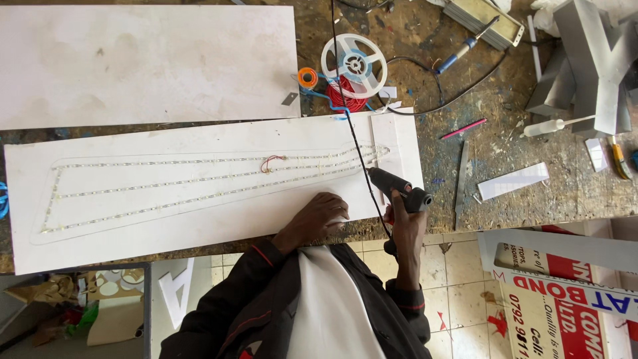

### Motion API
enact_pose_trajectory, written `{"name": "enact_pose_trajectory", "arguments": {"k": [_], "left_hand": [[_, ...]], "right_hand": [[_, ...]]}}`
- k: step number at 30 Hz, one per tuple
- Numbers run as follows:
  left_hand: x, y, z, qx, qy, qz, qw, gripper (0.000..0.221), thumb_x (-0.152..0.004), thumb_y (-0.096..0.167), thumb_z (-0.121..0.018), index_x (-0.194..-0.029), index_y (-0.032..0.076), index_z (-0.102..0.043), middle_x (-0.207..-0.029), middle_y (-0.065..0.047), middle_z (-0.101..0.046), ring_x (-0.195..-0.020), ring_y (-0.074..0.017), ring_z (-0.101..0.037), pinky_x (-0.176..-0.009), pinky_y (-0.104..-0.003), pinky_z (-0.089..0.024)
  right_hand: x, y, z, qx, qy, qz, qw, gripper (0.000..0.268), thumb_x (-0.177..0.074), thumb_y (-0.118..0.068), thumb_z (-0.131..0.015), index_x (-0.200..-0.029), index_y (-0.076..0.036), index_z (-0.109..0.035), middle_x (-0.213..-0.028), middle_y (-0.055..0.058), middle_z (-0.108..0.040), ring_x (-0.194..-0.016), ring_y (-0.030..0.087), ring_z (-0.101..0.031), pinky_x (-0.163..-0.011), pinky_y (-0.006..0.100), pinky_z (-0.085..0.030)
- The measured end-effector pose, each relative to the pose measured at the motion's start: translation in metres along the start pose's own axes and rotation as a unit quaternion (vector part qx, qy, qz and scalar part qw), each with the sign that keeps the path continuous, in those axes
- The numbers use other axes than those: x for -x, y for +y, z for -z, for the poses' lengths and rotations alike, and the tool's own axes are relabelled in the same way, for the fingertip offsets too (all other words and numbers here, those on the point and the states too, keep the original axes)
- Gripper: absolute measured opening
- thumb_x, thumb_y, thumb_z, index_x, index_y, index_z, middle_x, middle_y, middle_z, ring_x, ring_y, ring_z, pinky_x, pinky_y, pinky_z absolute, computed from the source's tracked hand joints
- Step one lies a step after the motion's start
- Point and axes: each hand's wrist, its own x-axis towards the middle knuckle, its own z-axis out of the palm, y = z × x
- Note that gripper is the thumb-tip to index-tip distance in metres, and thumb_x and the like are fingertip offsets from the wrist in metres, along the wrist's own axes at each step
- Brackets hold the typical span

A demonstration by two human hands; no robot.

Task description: The person uses a glue gun to secure a strip of lights onto a foam board and then aligns a large printed sign panel over the board.

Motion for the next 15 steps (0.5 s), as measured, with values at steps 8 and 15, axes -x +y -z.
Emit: {"name": "enact_pose_trajectory", "arguments": {"k": [8,15], "left_hand": [[-0.001,0.003,-0.002,0.002,0.005,0.004,1.0,0.017,-0.106,0.026,-0.078,-0.118,0.014,-0.073,-0.131,-0.005,-0.072,-0.14,-0.0296,-0.063,-0.123,-0.054,-0.044],[-0.002,0.007,0.003,0.004,-0.001,0.013,1.0,0.014,-0.109,0.023,-0.076,-0.119,0.013,-0.074,-0.133,-0.006,-0.071,-0.143,-0.0302,-0.061,-0.127,-0.056,-0.044]], "right_hand": [[-0.011,-0.012,0.007,-0.043,0.073,0.016,0.996,0.03,-0.116,-0.036,-0.072,-0.122,-0.006,-0.075,-0.07,0.005,-0.072,-0.057,0.013,-0.069,-0.06,0.03,-0.063],[-0.041,0.019,0.012,-0.093,0.09,0.036,0.991,0.031,-0.116,-0.034,-0.073,-0.127,-0.006,-0.076,-0.068,0.008,-0.069,-0.055,0.014,-0.068,-0.058,0.031,-0.065]]}}
